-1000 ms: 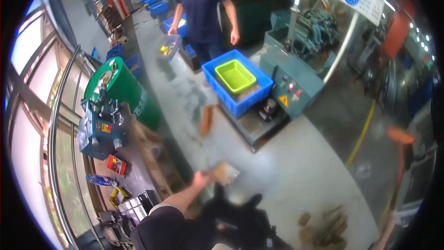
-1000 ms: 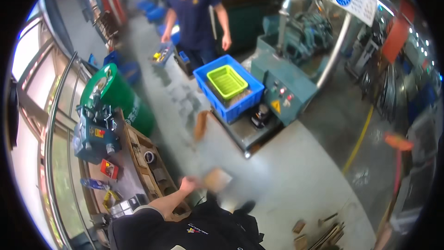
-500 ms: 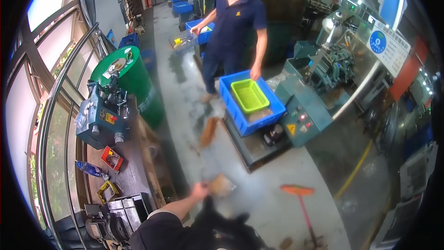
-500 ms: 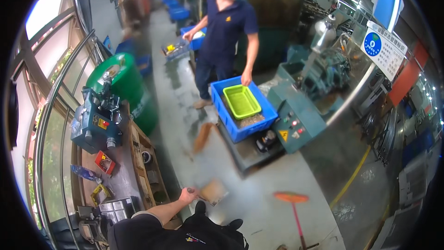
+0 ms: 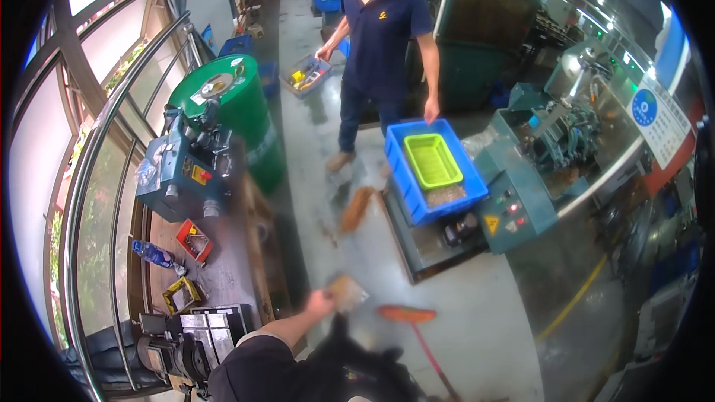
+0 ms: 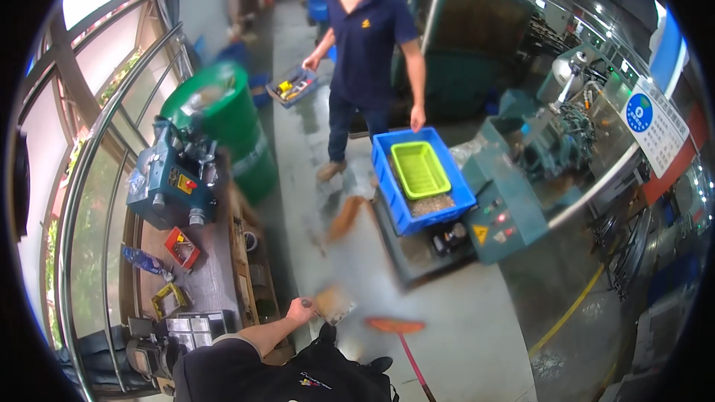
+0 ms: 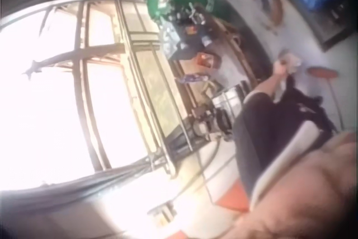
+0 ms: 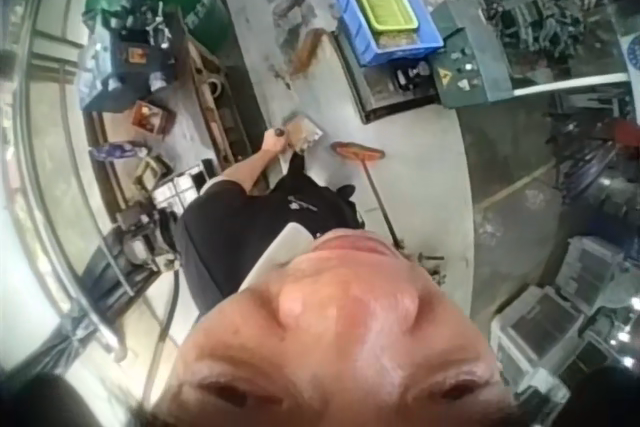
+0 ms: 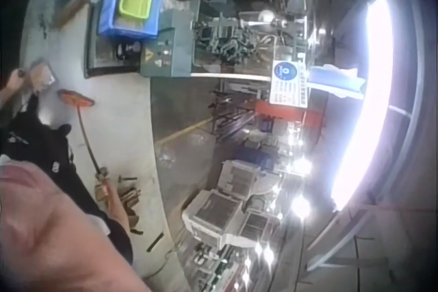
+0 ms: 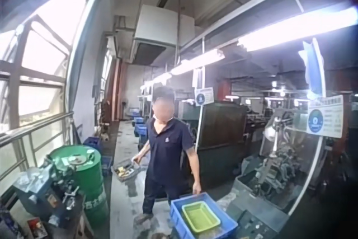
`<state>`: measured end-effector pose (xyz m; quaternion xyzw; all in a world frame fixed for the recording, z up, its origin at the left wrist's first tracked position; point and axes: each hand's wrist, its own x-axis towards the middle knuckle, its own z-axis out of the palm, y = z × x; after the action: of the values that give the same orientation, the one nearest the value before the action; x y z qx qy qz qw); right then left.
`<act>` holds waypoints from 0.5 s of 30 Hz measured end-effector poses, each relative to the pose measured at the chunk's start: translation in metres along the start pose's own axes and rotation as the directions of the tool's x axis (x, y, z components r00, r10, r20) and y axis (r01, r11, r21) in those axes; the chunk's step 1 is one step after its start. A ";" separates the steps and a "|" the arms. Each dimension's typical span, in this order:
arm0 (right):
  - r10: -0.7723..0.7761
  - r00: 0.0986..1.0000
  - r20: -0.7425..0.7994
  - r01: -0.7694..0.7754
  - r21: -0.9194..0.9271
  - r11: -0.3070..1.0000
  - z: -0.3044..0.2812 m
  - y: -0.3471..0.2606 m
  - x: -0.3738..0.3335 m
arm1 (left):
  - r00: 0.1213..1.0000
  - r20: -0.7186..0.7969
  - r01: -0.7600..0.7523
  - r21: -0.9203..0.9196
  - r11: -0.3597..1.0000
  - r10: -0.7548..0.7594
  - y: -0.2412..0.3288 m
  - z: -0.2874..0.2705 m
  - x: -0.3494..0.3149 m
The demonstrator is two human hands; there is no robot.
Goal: The recorder is sweeping the floor around industrial machinery and workbenches in a factory.
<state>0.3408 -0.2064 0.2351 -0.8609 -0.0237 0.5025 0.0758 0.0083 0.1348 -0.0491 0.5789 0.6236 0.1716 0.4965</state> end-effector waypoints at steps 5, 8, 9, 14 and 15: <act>-0.010 1.000 0.024 0.010 0.010 1.000 0.008 -0.009 0.004 | 0.999 -0.048 -0.003 -0.008 1.000 0.002 -0.011 -0.012 -0.001; -0.016 0.999 0.037 0.015 0.022 1.000 0.012 -0.010 0.005 | 0.998 -0.069 0.001 0.013 1.000 0.000 -0.010 -0.021 -0.002; -0.019 0.999 0.040 0.018 0.024 1.000 0.013 -0.011 0.006 | 0.998 -0.063 -0.014 0.058 0.998 0.018 -0.005 -0.025 -0.004; -0.016 0.998 0.060 0.013 0.059 0.998 0.022 -0.003 0.010 | 0.998 -0.060 -0.020 0.117 0.993 0.027 -0.003 -0.031 -0.009; -0.010 0.998 0.065 0.005 0.069 0.998 0.024 0.000 0.010 | 0.999 -0.049 0.012 0.106 0.994 -0.006 -0.002 -0.031 -0.009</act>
<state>0.3253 -0.2032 0.2147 -0.8408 -0.0120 0.5306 0.1064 -0.0200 0.1376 -0.0328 0.5975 0.6465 0.1499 0.4502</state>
